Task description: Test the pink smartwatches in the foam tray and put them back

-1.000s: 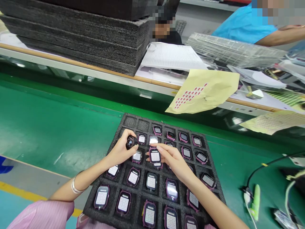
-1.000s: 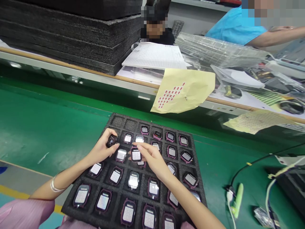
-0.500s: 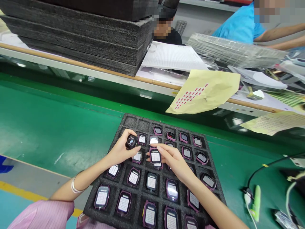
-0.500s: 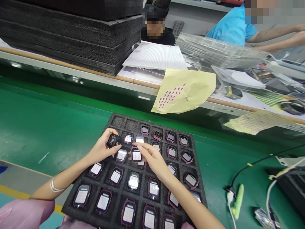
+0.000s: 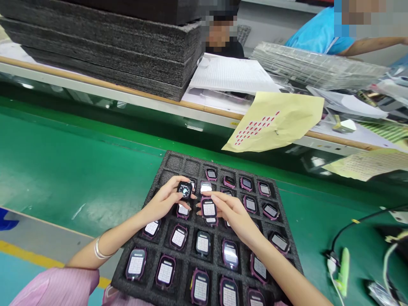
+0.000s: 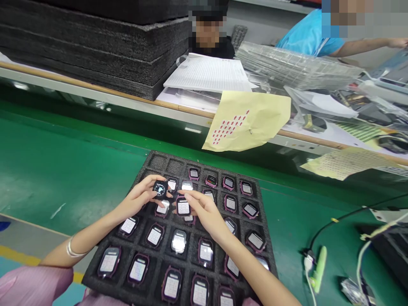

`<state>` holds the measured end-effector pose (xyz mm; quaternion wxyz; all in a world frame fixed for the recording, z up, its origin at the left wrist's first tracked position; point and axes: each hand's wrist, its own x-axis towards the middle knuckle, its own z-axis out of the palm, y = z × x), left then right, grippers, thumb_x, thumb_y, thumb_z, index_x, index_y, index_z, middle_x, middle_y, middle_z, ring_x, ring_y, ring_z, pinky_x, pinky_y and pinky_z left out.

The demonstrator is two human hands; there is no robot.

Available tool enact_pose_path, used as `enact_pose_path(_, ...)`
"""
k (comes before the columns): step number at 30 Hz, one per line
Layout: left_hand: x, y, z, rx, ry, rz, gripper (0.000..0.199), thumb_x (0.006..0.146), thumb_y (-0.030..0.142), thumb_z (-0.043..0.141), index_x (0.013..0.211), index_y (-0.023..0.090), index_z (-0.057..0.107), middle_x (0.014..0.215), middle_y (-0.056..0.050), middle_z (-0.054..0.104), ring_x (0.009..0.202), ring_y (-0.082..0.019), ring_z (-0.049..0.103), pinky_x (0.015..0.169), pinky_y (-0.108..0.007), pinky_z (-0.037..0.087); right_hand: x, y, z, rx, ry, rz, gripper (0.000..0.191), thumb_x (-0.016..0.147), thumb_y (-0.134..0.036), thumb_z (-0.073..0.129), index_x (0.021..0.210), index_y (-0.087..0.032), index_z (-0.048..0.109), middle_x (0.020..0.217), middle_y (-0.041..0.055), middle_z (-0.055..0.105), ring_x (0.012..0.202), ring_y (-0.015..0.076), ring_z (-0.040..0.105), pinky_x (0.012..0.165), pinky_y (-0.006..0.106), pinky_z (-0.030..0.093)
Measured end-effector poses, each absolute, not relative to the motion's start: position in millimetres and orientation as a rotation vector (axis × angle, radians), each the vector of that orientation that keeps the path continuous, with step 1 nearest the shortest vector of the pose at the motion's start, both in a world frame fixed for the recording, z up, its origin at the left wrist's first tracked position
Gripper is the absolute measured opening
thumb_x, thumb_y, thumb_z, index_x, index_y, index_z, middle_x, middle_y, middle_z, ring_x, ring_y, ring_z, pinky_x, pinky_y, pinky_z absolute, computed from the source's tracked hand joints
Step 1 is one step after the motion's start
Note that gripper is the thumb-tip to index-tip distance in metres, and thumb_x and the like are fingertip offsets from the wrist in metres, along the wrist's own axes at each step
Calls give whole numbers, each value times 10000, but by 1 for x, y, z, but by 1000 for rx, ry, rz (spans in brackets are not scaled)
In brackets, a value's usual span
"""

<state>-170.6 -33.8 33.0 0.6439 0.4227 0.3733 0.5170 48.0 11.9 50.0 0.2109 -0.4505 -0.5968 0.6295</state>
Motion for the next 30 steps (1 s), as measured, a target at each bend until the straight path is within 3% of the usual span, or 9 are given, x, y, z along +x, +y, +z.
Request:
enact_pose_path(15,-171,-35,31,1036,834,1186,252,900,260,516,1143,203,484,1033,-70,562,986,-222,631,716,-311,603,48,13,49,-1265,-1687,1721,435,846,-543,577,1147,-248,685,836,55,724,738,233,662,667,356,543)
enact_pose_path(23,-166,-35,34,1002,887,1207,210,886,280,570,1059,189,492,941,-41,551,888,-200,666,585,-248,598,48,13,48,-1261,-1694,1719,430,849,-538,579,1153,-251,680,821,50,722,741,233,659,673,362,546)
enact_pose_path(30,-171,-36,34,985,831,1220,206,887,289,549,1063,190,506,994,-76,616,937,-227,663,654,-305,600,48,13,48,-1251,-1677,1729,446,842,-562,575,1141,-251,686,842,60,723,752,240,665,667,363,547)
